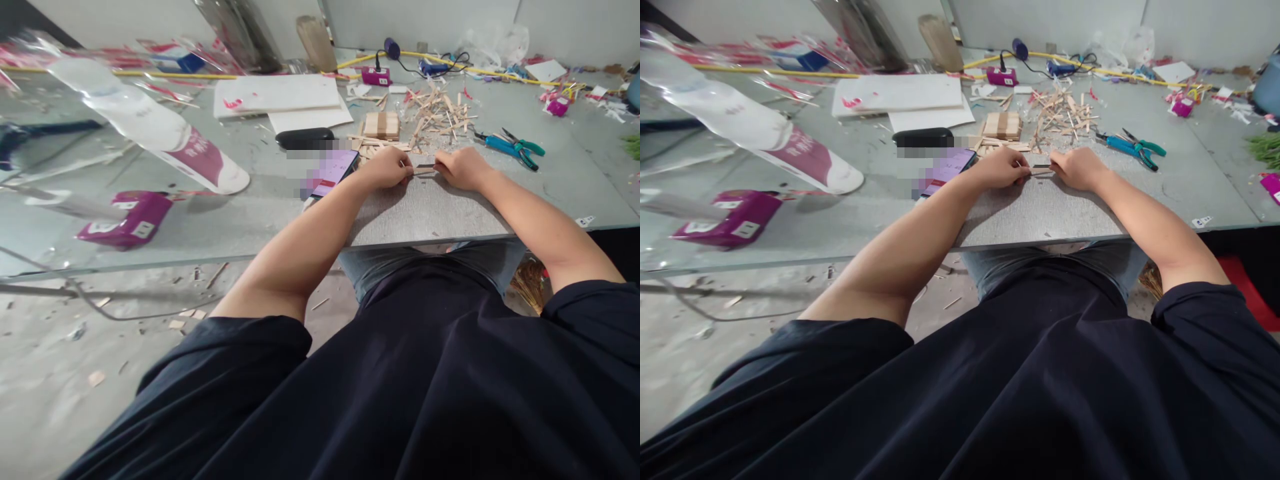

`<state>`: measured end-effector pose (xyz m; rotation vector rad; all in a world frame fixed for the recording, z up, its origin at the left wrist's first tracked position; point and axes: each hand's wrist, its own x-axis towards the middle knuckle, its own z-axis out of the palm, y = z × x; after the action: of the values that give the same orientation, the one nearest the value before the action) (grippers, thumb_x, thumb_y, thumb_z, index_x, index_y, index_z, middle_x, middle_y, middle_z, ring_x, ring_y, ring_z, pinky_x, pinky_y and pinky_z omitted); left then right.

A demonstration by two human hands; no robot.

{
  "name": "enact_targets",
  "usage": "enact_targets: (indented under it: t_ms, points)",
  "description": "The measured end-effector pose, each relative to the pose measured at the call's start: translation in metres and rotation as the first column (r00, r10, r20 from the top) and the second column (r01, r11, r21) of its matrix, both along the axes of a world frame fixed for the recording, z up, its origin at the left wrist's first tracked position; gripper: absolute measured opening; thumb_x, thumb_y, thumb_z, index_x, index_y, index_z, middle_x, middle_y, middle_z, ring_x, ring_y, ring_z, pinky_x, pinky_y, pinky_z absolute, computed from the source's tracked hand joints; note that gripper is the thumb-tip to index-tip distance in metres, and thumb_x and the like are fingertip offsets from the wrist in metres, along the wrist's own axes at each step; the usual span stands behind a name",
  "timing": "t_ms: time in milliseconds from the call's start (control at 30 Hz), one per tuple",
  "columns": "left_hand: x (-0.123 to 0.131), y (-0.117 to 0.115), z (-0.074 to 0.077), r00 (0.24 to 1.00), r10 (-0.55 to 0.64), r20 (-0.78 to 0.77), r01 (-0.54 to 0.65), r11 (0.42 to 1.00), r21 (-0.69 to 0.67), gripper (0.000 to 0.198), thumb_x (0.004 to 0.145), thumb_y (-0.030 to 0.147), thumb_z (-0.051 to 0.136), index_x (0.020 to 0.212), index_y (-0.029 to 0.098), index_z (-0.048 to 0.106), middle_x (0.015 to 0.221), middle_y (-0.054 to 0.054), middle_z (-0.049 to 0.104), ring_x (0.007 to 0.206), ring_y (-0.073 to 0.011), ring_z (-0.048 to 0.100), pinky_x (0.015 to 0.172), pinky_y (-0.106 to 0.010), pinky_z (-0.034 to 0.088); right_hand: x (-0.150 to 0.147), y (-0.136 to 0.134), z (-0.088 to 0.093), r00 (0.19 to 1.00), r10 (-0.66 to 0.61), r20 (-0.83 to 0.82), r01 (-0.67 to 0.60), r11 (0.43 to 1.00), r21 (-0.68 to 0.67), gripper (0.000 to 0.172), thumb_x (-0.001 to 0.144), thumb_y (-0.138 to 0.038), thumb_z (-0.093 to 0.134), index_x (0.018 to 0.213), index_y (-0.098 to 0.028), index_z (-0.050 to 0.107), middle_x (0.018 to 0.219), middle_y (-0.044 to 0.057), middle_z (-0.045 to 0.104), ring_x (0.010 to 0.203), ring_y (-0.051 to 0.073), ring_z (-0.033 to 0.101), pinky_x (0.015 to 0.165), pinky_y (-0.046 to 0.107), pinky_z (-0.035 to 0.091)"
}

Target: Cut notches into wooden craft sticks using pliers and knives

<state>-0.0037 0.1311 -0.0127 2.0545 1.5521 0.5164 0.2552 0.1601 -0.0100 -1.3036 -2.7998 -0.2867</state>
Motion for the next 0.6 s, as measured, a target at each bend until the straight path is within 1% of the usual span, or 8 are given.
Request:
enact_targets:
  t_ms: [200, 367, 600]
  points:
    - [-0.0008, 0.0019, -0.0009, 1.000, -0.020, 0.015, 0.020, 1.000, 0.000, 0.019, 0.097, 0.026, 0.070, 0.078, 0.022, 0.074, 0.072, -0.005, 0.074, 0.071, -0.0193, 0.061, 0.078, -0.035, 0.047, -0.0002, -0.0014, 0.0006, 1.000, 0.011, 0.019, -0.011, 1.000, 0.015, 0.052, 0.119, -0.043, 0.038, 0.141, -0.016, 0.075, 0.112, 0.019, 0.086, 0.091, 0.031, 0.072, 0.078, 0.040, 0.034]
    - [-0.0008, 0.0024, -0.0005, 0.999, -0.024, 0.028, 0.024, 1.000, -0.009, 0.022, 0.097, 0.025, 0.070, 0.076, 0.023, 0.073, 0.072, -0.005, 0.073, 0.071, -0.0195, 0.060, 0.081, -0.037, 0.048, -0.0007, -0.0023, 0.0003, 1.000, 0.011, 0.020, -0.012, 1.000, 0.029, 0.050, 0.118, -0.043, 0.039, 0.141, -0.016, 0.074, 0.115, 0.019, 0.086, 0.094, 0.031, 0.072, 0.080, 0.040, 0.035]
    - [-0.0004, 0.0011, 0.0007, 0.999, -0.018, 0.036, 0.019, 0.999, -0.027, 0.025, 0.100, 0.023, 0.067, 0.075, 0.023, 0.071, 0.072, -0.004, 0.073, 0.068, -0.0187, 0.060, 0.075, -0.036, 0.045, -0.0023, -0.0032, 0.0007, 0.999, -0.005, 0.039, 0.004, 1.000, 0.026, 0.052, 0.119, -0.043, 0.036, 0.142, -0.015, 0.074, 0.116, 0.020, 0.087, 0.095, 0.032, 0.074, 0.082, 0.041, 0.037]
